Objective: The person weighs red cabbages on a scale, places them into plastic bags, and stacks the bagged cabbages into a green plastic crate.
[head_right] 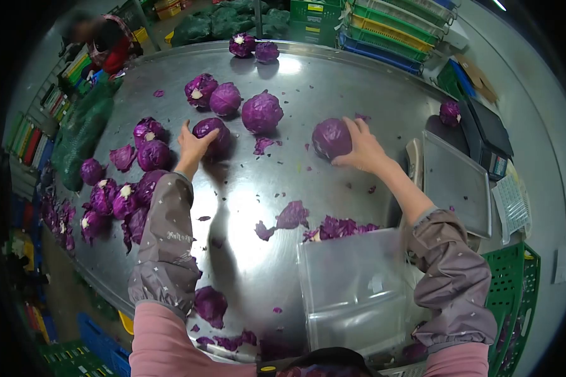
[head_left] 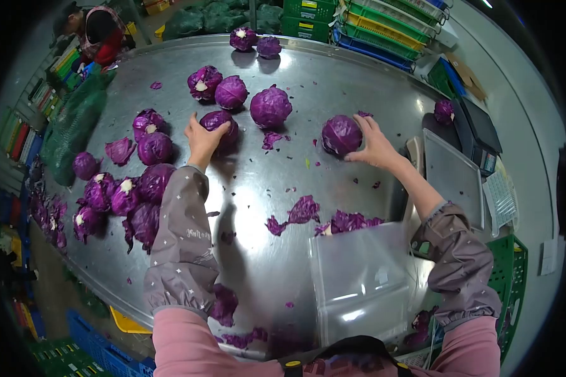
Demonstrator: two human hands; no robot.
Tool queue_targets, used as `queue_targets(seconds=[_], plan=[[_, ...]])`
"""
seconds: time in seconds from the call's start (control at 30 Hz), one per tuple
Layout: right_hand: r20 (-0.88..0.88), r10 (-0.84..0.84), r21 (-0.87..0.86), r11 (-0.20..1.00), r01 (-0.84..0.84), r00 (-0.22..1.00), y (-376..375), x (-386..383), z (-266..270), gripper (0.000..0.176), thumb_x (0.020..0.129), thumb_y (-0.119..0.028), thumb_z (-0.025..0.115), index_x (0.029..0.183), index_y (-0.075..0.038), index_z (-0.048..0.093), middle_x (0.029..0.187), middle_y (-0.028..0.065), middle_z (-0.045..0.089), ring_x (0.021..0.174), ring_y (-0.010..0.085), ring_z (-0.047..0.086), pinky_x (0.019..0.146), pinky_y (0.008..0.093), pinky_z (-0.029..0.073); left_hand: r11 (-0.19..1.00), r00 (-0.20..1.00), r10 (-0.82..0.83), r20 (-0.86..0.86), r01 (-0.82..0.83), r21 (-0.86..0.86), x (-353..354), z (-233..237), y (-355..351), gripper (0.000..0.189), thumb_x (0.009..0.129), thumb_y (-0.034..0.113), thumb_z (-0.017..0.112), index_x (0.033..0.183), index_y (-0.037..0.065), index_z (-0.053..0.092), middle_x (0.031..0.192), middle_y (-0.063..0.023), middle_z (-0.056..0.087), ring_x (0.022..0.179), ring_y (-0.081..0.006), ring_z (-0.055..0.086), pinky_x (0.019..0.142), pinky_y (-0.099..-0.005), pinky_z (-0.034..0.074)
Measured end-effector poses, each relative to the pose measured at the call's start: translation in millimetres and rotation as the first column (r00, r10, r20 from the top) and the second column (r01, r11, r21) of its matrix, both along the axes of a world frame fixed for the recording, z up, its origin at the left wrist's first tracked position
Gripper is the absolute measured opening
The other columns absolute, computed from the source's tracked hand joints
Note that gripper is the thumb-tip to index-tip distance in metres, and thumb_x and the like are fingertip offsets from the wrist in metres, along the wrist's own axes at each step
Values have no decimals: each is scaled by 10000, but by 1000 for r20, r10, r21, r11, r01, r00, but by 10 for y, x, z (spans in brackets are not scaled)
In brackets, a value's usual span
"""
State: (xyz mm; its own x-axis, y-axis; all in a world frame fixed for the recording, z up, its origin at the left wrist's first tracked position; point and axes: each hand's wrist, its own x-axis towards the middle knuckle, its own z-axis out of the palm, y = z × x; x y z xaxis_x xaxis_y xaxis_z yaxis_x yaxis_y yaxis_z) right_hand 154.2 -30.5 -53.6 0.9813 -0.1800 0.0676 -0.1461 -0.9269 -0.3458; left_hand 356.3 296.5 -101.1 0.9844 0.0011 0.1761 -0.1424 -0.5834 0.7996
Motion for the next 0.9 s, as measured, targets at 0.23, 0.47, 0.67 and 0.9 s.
queue_targets(seconds=[0.23, 0.47, 0.67, 0.9], plan=[[139, -282, 348, 911, 219, 949, 99, 345, -357, 870, 500, -314, 781, 1230, -79, 372, 1178, 196, 422, 1074, 329, 454, 914, 377, 377, 960, 976, -204, -76, 185, -211, 264, -255, 84, 797, 604, 328, 744, 1257, 89, 354, 1128, -155, 478, 984, -271, 520, 816, -357, 439], [-145, -617, 982, 6, 188, 774, 254, -86, -200, 719, 675, -295, 712, 1243, -81, 328, 1192, 134, 413, 1090, 276, 454, 808, 491, 447, 640, 755, -492, -434, -25, -768, -373, 130, -39, 664, 733, 365, 627, 1276, 237, 267, 1266, -115, 341, 1121, -327, 421, 782, -530, 454], [40, -670, 990, 126, 60, 741, 3, -1214, 477, 730, 683, -287, 702, 1258, -43, 323, 1181, 148, 424, 1066, 269, 470, 812, 446, 461, 491, 550, -770, -323, 188, -850, -1371, 754, -914, 664, 730, 354, 629, 1289, 209, 302, 1252, -98, 380, 1107, -302, 448, 843, -517, 431], [347, -732, 519, 671, 529, 587, -839, -2552, 641, 735, 592, -339, 745, 1164, 10, 442, 1062, 174, 530, 977, 249, 533, 847, 327, 423, 449, 428, -872, -237, 505, -737, -2578, 1195, -2209, 834, 601, 266, 755, 1268, 57, 302, 1151, -152, 444, 1007, -259, 508, 775, -351, 486]])
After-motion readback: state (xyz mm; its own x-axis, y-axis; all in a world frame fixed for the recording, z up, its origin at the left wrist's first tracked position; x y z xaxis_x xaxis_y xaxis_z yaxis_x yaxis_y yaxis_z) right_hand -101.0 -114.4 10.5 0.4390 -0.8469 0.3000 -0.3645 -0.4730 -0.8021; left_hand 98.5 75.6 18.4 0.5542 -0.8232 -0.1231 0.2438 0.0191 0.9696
